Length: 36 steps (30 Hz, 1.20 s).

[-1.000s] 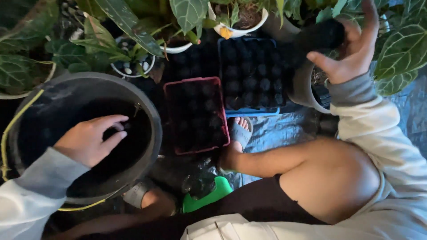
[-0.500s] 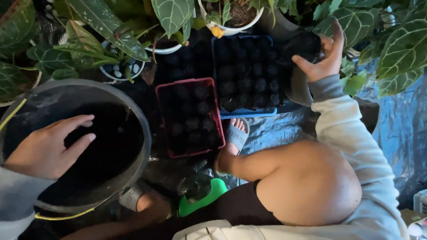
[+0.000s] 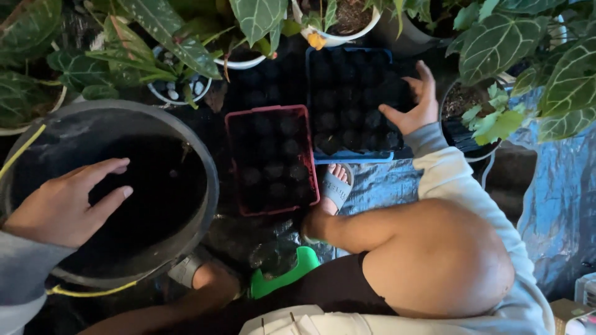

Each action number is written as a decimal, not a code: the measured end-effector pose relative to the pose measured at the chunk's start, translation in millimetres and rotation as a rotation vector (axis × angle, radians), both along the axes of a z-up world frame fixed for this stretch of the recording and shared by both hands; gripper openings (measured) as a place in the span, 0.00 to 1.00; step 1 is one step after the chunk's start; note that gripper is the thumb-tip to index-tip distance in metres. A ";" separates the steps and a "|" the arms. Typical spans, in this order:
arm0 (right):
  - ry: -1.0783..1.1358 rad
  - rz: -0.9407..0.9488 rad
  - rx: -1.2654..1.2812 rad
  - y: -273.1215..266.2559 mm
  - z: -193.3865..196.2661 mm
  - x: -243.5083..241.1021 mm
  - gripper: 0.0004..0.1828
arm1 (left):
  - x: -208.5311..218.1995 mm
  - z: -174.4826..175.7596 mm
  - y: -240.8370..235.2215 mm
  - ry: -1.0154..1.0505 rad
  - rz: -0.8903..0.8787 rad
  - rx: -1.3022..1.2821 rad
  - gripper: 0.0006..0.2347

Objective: Filling small seedling pots with soil using a spoon from a bucket

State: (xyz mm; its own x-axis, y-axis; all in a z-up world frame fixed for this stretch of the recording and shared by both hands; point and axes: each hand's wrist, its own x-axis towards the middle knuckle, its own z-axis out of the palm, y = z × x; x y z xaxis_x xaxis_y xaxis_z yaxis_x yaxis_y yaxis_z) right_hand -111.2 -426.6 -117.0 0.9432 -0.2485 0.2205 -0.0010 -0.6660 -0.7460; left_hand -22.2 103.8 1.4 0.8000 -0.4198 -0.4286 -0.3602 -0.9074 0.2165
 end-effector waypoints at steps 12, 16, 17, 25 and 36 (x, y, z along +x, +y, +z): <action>0.082 0.049 -0.134 32.7 -37.8 -3.0 0.48 | -9.2 7.7 8.5 0.085 0.031 0.080 0.22; 0.141 0.022 -0.161 31.3 -54.1 -4.0 0.49 | -13.2 7.0 11.5 0.077 0.036 0.095 0.21; 0.159 0.020 -0.192 31.2 -55.2 -3.8 0.51 | -15.0 7.9 11.5 0.076 0.042 0.128 0.21; 0.265 0.013 -0.264 28.5 -47.7 0.1 0.56 | -17.9 7.9 16.6 0.081 0.048 0.151 0.22; 0.012 0.410 -0.126 60.6 94.5 39.9 0.26 | -31.5 16.3 27.0 0.047 0.141 -0.108 0.22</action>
State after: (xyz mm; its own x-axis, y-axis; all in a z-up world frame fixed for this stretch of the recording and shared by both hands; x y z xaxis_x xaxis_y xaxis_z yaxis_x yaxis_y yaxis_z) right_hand -71.3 -366.1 -22.5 0.9610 0.1757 0.2136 0.2746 -0.6987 -0.6606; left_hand -53.7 130.8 17.6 0.8342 -0.3505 -0.4257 -0.2182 -0.9189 0.3288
